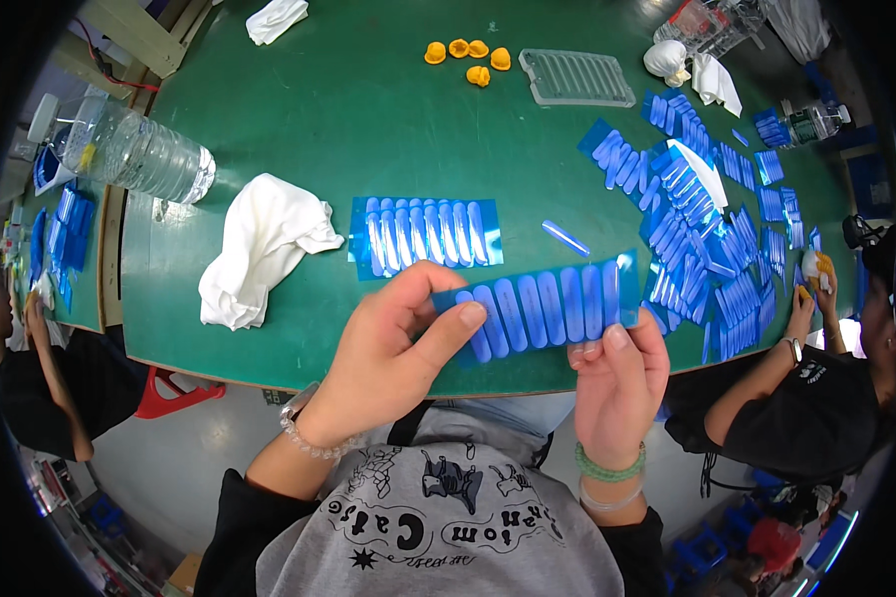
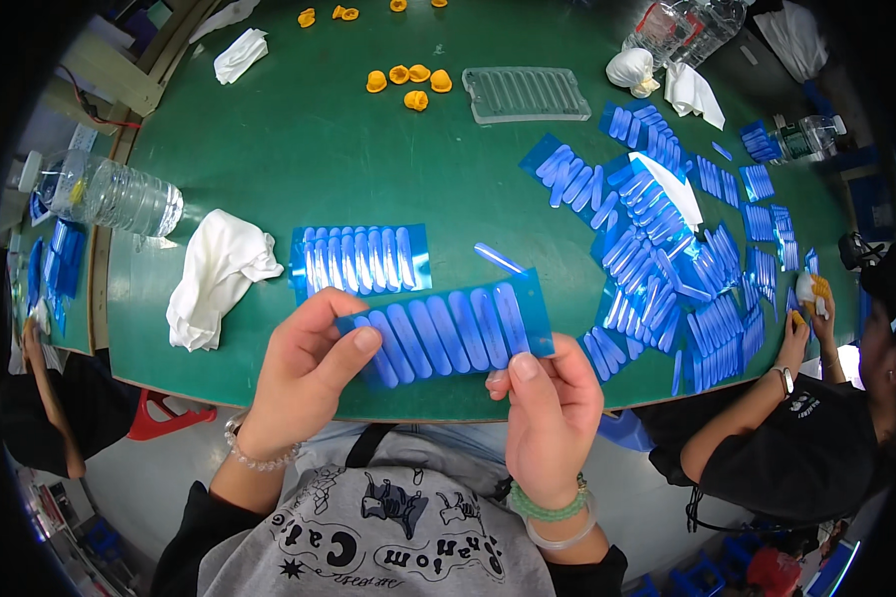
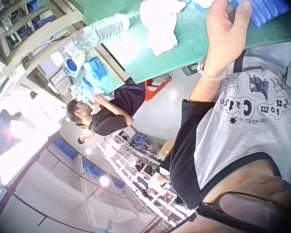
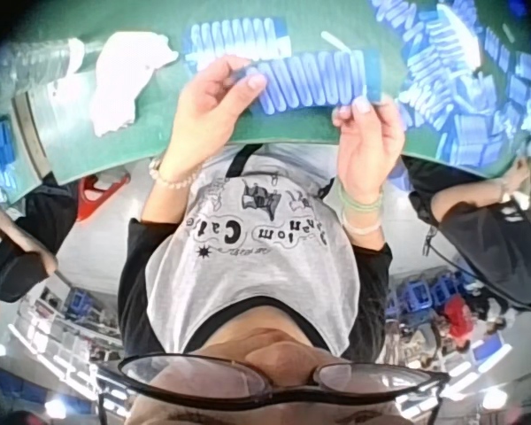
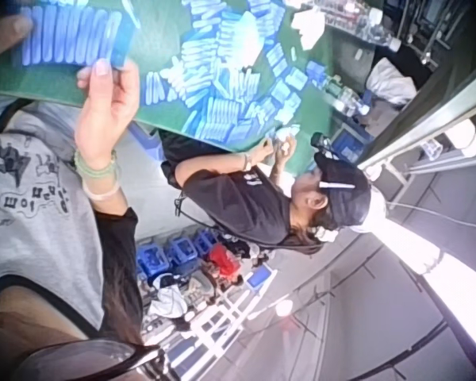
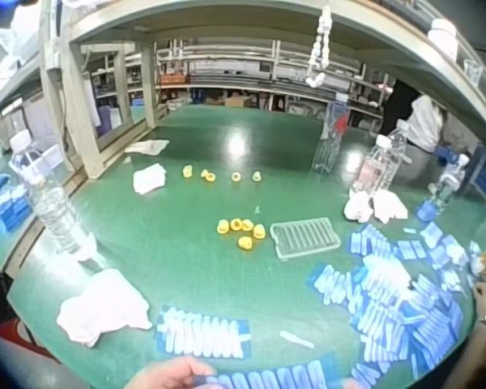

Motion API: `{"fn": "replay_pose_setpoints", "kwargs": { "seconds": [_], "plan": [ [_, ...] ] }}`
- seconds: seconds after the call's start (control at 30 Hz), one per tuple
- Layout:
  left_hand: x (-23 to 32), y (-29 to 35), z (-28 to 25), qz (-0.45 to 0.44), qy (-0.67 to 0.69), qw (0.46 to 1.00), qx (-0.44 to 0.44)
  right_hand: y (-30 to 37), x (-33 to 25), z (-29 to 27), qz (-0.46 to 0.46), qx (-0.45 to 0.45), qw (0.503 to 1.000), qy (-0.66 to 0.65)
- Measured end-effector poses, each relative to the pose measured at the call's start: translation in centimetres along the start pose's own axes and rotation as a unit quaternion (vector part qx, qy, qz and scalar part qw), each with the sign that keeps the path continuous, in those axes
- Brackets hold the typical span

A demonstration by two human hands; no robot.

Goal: The person applies adhesive strips onto plastic backing sheets by hand, aligning and pressing each strip down.

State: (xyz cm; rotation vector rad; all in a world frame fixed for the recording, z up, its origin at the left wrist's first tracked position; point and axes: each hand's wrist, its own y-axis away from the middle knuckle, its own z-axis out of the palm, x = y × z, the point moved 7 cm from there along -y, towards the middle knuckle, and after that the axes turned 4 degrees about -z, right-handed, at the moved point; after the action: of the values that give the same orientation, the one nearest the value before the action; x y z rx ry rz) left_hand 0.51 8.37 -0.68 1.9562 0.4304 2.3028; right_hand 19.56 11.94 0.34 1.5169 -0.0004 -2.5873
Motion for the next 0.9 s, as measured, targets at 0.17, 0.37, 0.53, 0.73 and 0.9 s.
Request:
{"fn": "replay_pose_setpoints", "kwargs": {
  "seconds": [0.17,0.37,0.53,0.73,0.9],
  "plan": [
    [0.2,0.5,0.1,-0.050,0.052,0.997,-0.012,0.1,1.0,-0.5,0.047,0.050,0.998,0.008],
    [-0.3,1.6,-0.6,-0.026,0.104,0.994,0.003,1.5,2.7,-0.5,0.103,0.027,0.992,0.064],
    [-1.2,2.7,-2.7,-0.025,0.020,0.999,0.021,2.0,2.5,0.6,0.111,0.001,0.976,0.190],
    [-0.4,3.1,-4.3,0.046,-0.044,0.997,0.036,1.5,3.4,2.4,0.144,-0.028,0.958,0.245],
    [2.0,2.2,-6.1,0.153,-0.275,0.935,0.160,-1.5,3.6,4.4,0.108,-0.048,0.949,0.293]
  ]
}}
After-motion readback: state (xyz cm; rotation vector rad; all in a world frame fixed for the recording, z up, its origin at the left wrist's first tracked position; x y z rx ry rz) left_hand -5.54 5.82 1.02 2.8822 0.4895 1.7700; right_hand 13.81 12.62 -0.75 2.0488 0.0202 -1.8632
